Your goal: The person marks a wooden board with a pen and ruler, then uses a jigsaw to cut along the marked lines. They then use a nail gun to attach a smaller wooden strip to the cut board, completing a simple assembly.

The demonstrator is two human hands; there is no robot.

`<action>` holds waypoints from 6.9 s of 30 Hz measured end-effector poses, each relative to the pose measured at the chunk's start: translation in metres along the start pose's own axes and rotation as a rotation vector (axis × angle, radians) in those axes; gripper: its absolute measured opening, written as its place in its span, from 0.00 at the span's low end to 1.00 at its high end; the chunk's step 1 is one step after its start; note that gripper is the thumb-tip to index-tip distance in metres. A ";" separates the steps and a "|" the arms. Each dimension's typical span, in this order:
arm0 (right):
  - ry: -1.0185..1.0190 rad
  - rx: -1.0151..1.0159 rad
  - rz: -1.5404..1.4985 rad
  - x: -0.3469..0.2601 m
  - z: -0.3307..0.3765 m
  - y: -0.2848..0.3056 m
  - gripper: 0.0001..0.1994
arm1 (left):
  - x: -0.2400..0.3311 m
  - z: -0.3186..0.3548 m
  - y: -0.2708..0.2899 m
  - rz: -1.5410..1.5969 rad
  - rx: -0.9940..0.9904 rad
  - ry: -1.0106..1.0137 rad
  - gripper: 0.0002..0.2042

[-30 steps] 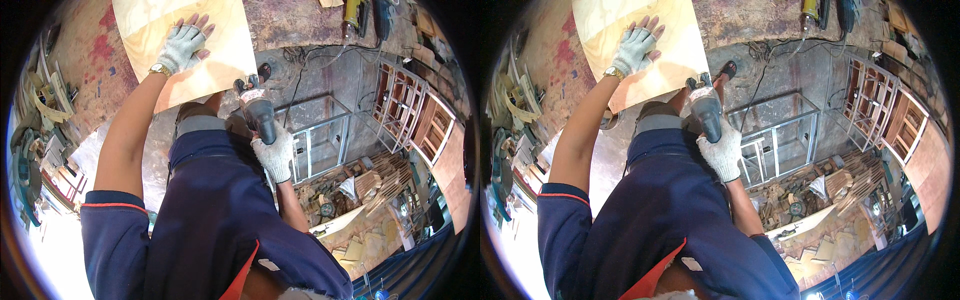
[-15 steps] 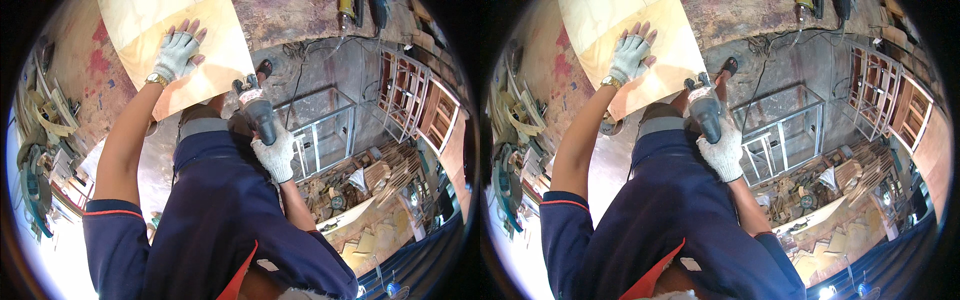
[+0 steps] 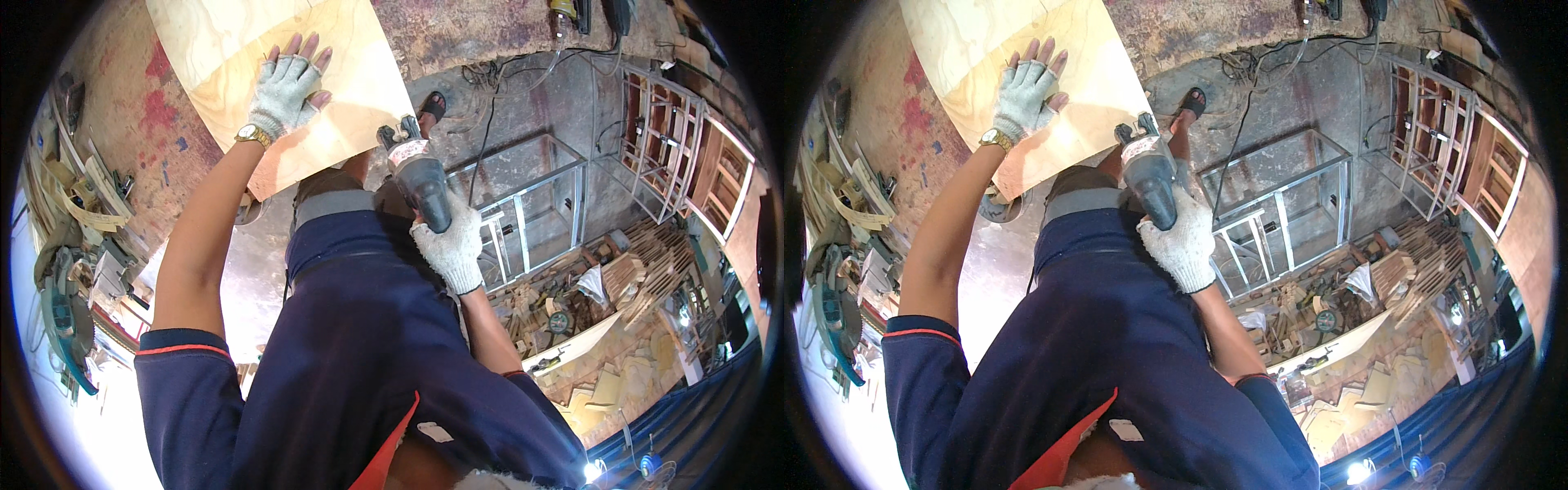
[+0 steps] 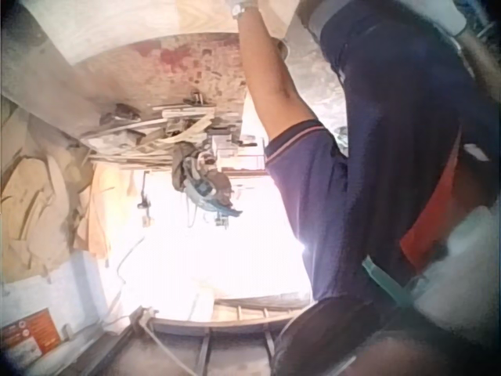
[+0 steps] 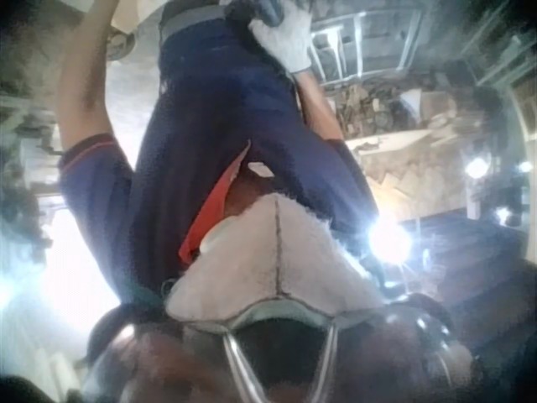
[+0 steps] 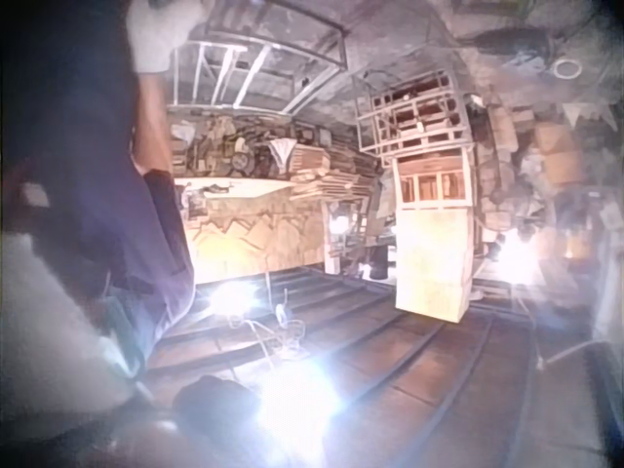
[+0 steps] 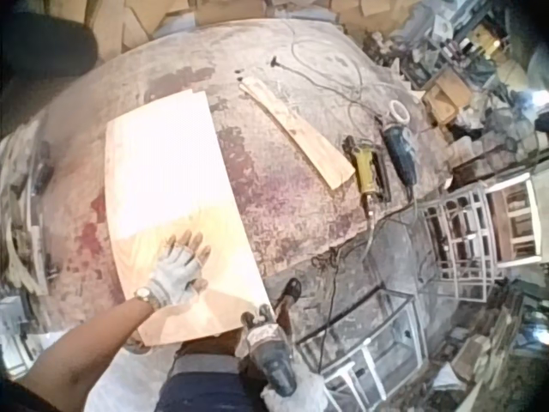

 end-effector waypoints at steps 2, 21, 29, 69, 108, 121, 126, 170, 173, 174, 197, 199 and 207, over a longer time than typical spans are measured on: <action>-0.010 -0.013 -0.007 -0.001 -0.001 0.000 0.16 | -0.001 -0.001 -0.001 0.022 0.008 0.011 0.36; -0.019 0.010 -0.084 -0.018 -0.006 0.004 0.17 | -0.001 0.000 -0.004 0.043 -0.035 0.018 0.37; 0.022 0.039 -0.066 -0.019 -0.007 0.001 0.18 | -0.001 0.000 -0.004 0.039 -0.036 0.015 0.38; 0.077 0.255 -0.010 -0.020 0.021 0.097 0.19 | -0.011 0.004 -0.024 0.020 0.168 0.073 0.42; -0.187 0.051 -1.746 0.250 -0.562 0.327 0.13 | 0.218 -0.084 -0.052 -0.338 -0.001 1.180 0.29; -0.371 0.294 -1.285 0.257 -0.697 0.341 0.21 | 0.156 -0.033 -0.027 -0.287 -0.041 1.102 0.32; -0.348 0.994 -0.174 0.176 -0.602 0.338 0.35 | 0.126 -0.011 -0.013 -0.203 0.018 1.136 0.36; -0.117 0.780 0.052 0.153 -0.175 0.033 0.27 | 0.033 -0.193 -0.013 0.124 -0.270 -0.252 0.45; -0.357 0.681 -0.540 0.171 -0.179 0.018 0.17 | 0.044 -0.209 -0.025 0.212 -0.146 -0.356 0.38; -0.439 0.605 -0.784 0.174 -0.180 0.012 0.15 | 0.040 -0.212 -0.029 0.184 -0.182 -0.379 0.36; -0.208 0.660 -0.403 0.090 -0.200 -0.024 0.14 | 0.133 -0.227 -0.046 0.162 -0.314 -0.428 0.33; -0.178 0.672 -0.450 0.086 -0.198 -0.024 0.13 | 0.146 -0.227 -0.053 0.205 -0.273 -0.435 0.28; -0.149 0.630 -0.498 0.093 -0.196 -0.021 0.13 | 0.153 -0.226 -0.060 0.217 -0.297 -0.439 0.22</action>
Point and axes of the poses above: each hand's wrist, its own z-axis away from the middle knuckle, its own y-axis out of the back of the hand, x = y × z, the point moved 2 cm from there along -z, towards the middle knuckle, and after that the axes turned 12 degrees about x, right-handed, at the moved point
